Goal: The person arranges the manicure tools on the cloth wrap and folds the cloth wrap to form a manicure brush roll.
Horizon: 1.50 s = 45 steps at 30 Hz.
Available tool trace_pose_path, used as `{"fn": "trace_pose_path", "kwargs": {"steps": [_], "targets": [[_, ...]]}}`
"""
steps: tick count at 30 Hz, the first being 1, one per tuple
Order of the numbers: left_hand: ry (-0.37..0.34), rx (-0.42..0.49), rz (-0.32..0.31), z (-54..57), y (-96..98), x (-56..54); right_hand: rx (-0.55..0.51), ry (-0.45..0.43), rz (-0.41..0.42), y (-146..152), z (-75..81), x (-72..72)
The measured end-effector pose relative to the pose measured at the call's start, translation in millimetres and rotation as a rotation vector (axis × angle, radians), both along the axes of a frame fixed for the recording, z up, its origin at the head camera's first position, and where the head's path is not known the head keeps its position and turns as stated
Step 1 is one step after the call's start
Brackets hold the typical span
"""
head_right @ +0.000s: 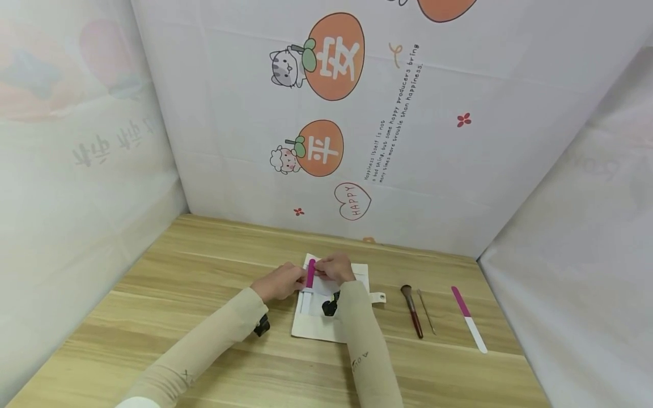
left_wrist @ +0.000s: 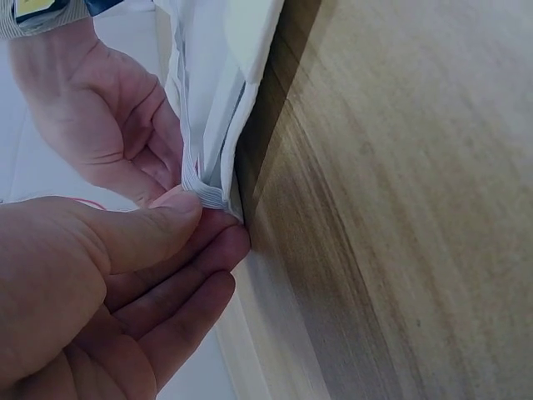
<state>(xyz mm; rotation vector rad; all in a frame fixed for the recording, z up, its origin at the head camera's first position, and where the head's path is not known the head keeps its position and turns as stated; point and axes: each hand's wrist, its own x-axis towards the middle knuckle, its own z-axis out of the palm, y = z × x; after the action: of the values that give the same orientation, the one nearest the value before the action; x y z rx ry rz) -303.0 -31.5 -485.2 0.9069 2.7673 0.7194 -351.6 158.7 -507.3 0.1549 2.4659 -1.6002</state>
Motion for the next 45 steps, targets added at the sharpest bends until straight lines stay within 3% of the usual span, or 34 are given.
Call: {"fn": "trace_pose_path", "kwargs": {"steps": [19,23,26,28,34,37,45], "targets": [[-0.023,-0.042,0.033,2.3,2.3,-1.7,0.077,-0.021,0.092,4,10.2,21.0],[-0.011,-0.052,0.036,3.0,3.6,-1.1,0.051,-0.015,0.099,4,7.5,21.7],[0.001,-0.042,0.032,1.0,4.8,-1.3,0.047,-0.007,0.137,7,4.7,20.9],[0.010,-0.034,0.022,-0.9,5.4,-1.2,0.099,0.004,0.173,13,5.7,21.6],[0.045,-0.026,-0.021,-0.3,8.4,1.9,0.241,0.067,0.227,51,25.1,33.1],[0.046,-0.024,-0.031,2.8,11.5,3.3,0.271,0.107,0.240,80,36.2,39.4],[0.049,-0.023,-0.117,4.3,20.9,3.3,0.502,0.168,0.290,164,59.1,60.3]]}}
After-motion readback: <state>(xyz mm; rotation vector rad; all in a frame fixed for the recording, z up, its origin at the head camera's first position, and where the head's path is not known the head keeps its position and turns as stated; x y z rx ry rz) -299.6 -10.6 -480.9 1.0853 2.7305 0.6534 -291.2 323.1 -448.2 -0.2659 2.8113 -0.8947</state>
